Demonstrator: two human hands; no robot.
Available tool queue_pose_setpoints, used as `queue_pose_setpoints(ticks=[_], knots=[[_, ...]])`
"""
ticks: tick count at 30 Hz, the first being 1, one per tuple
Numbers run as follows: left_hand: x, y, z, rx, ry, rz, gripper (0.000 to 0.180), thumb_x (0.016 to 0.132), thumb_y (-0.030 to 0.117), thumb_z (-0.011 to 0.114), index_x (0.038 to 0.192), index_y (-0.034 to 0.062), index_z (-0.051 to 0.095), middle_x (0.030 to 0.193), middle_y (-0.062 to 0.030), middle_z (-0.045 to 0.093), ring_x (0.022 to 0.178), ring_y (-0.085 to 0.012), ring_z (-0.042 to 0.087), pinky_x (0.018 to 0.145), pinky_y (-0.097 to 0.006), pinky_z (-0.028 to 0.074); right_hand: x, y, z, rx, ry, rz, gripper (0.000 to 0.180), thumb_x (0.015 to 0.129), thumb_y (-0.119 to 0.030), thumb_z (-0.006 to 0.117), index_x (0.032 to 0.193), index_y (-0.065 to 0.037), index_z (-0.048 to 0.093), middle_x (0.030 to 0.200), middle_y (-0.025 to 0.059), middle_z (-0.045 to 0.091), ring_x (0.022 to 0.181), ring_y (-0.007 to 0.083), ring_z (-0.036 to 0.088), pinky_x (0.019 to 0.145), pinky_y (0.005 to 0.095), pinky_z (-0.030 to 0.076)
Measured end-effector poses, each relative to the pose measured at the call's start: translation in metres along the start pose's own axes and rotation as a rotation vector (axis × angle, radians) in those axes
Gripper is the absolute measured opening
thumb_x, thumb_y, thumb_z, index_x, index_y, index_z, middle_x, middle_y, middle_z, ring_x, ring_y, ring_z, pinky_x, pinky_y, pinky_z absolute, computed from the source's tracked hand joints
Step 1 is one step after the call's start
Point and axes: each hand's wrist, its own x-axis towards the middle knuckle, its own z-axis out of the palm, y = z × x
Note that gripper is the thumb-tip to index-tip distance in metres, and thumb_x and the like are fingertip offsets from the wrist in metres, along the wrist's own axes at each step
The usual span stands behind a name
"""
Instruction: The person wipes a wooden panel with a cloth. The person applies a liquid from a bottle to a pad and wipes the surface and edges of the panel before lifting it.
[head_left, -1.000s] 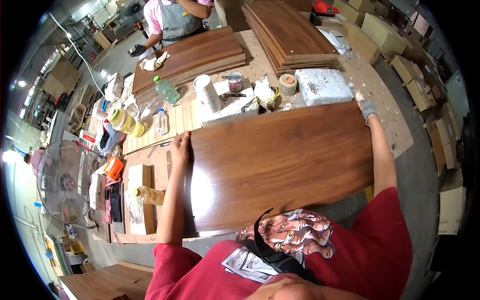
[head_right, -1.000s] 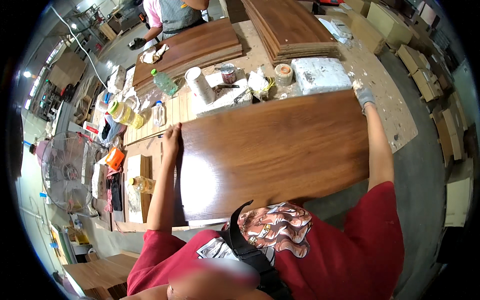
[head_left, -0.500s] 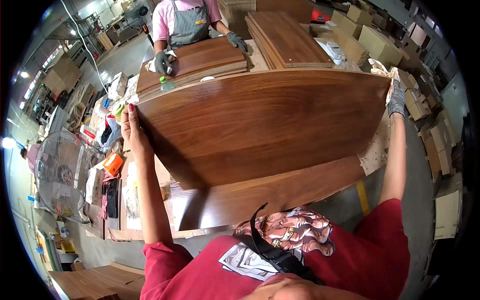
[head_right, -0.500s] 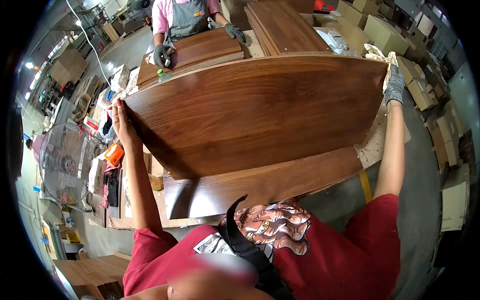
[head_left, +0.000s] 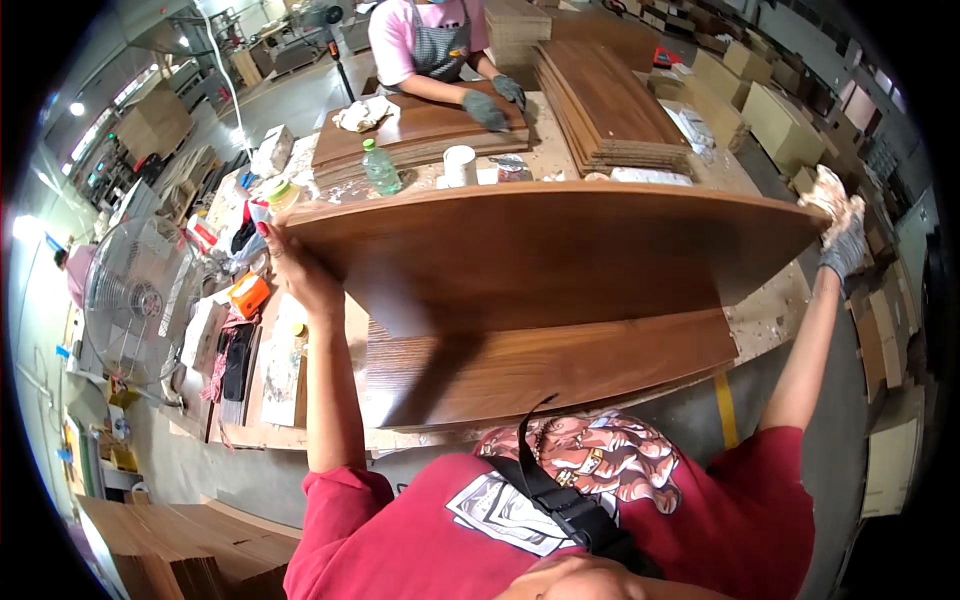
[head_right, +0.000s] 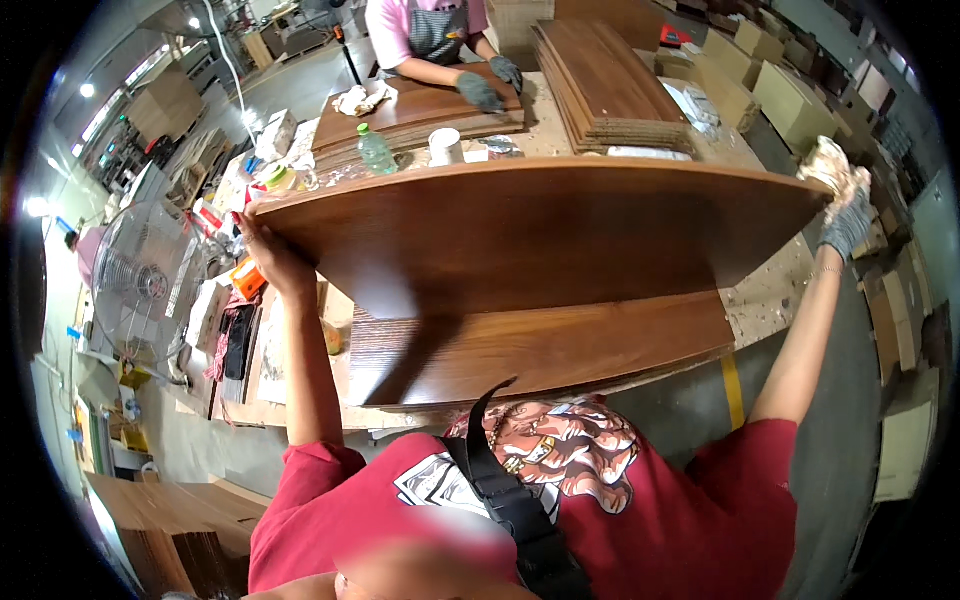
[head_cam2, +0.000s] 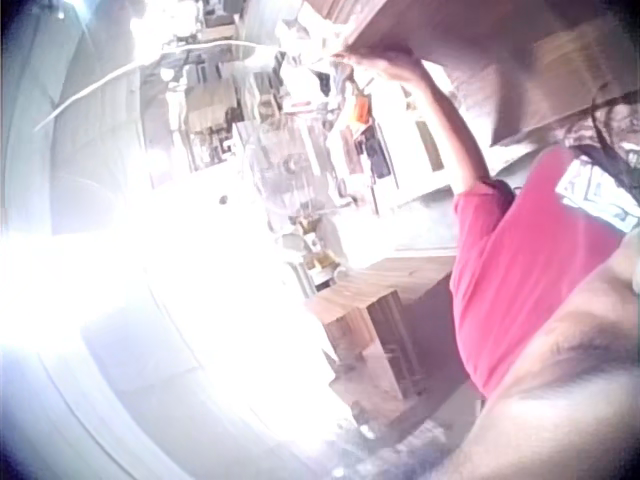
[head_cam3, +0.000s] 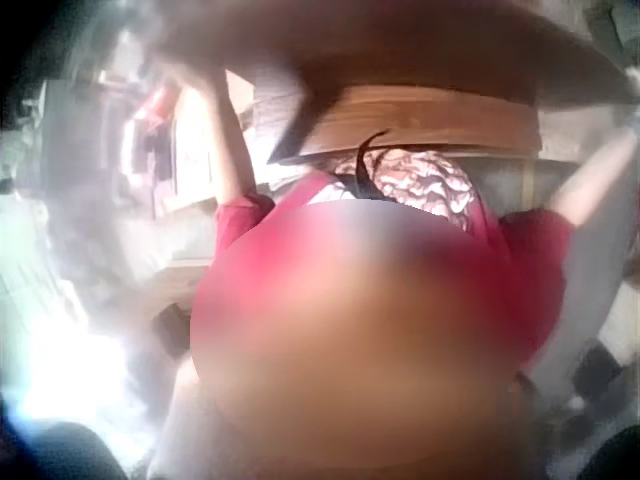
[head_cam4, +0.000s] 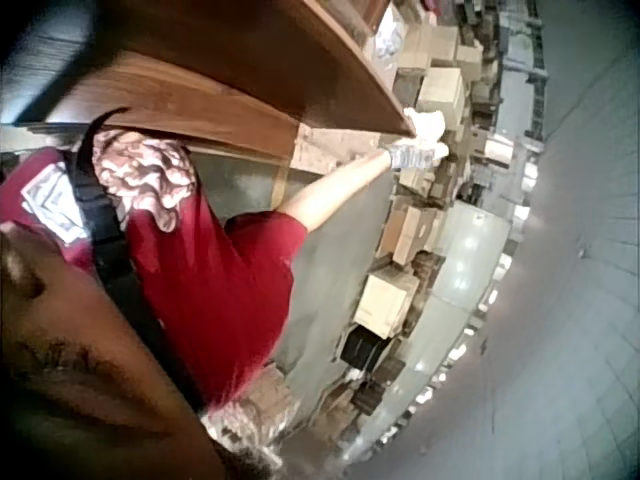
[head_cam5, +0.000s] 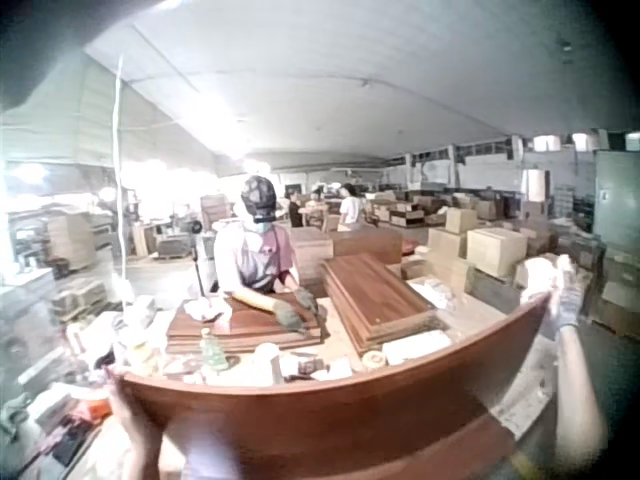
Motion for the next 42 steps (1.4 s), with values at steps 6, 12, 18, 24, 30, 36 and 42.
queue_pose_setpoints(ticks=[6, 12, 18, 24, 30, 36, 42], knots=[[0.011, -0.022, -0.031, -0.189, 0.068, -0.154, 0.078, 0.107, 0.063, 0.035, 0.137, -0.005, 0.057, 0.124, -0.016, 0.069, 0.115, -0.0235, 0.062, 0.11, -0.035, 0.038, -0.047, -0.101, 0.023, 0.154, -0.329, -0.053, 0.041, 0.109, -0.02, 0.05, 0.146, -0.002, 0.055, 0.133, 0.0141, 0.067, 0.121, 0.0217, 0.065, 0.105, 0.0372, 0.053], [-0.016, 0.054, 0.006, -0.26, -0.068, -0.36, 0.046, 0.103, 0.048, 0.056, 0.103, 0.0039, 0.07, 0.092, -0.0043, 0.07, 0.085, -0.0136, 0.062, 0.083, -0.028, 0.046, -0.192, -0.202, 0.107, 0.028, -0.731, -0.246, 0.05, 0.106, -0.033, 0.057, 0.15, -0.009, 0.051, 0.14, 0.0067, 0.062, 0.121, 0.0169, 0.063, 0.103, 0.0312, 0.053], [-0.02, 0.048, 0.017, -0.1, 0.018, -0.206, 0.049, 0.105, 0.039, 0.05, 0.127, -0.002, 0.067, 0.103, -0.0032, 0.068, 0.089, -0.0095, 0.059, 0.08, -0.026, 0.046, -0.25, -0.27, 0.175, 0.291, -0.895, -0.579, 0.048, 0.1, -0.031, 0.066, 0.143, -0.012, 0.057, 0.128, 0.0085, 0.066, 0.106, 0.0204, 0.067, 0.094, 0.0325, 0.055], [-0.013, 0.037, 0.035, -0.103, -0.013, -0.206, 0.05, 0.106, 0.038, 0.051, 0.134, -0.0009, 0.063, 0.124, -0.0083, 0.062, 0.113, -0.0176, 0.056, 0.104, -0.032, 0.041, -0.308, -0.307, 0.231, 0.196, -0.928, -0.886, 0.036, 0.098, -0.028, 0.065, 0.13, -0.012, 0.065, 0.111, 0.0138, 0.071, 0.104, 0.0312, 0.067, 0.1, 0.0425, 0.051], [0.0, 0.022, 0.037, -0.127, -0.096, -0.198, 0.034, 0.1, 0.037, 0.058, 0.112, 0.0067, 0.07, 0.104, -0.002, 0.064, 0.097, -0.0135, 0.056, 0.091, -0.03, 0.044, -0.332, -0.284, 0.255, -0.152, -0.836, -1.108, 0.018, 0.097, -0.033, 0.064, 0.101, -0.015, 0.068, 0.08, 0.0061, 0.063, 0.078, 0.0282, 0.064, 0.079, 0.0442, 0.05], [0.002, 0.023, 0.067, -0.024, -0.161, 0.207, 0.035, 0.109, 0.023, 0.049, 0.113, -0.0051, 0.07, 0.104, -0.007, 0.072, 0.098, -0.014, 0.062, 0.092, -0.029, 0.048, -0.287, -0.241, 0.238, 0.082, -0.924, -0.867, 0.035, 0.099, -0.027, 0.064, 0.131, -0.011, 0.066, 0.1, 0.008, 0.064, 0.086, 0.0228, 0.062, 0.08, 0.0391, 0.053], [0.003, 0.047, 0.07, -0.166, -0.16, 0.111, 0.036, 0.108, 0.025, 0.053, 0.11, -0.0066, 0.071, 0.1, -0.0008, 0.07, 0.095, -0.008, 0.059, 0.089, -0.024, 0.046, -0.347, -0.256, 0.195, 0.655, -0.827, -0.43, 0.035, 0.104, -0.014, 0.06, 0.138, -0.008, 0.06, 0.125, 0.0072, 0.061, 0.104, 0.0192, 0.062, 0.09, 0.0351, 0.054]])
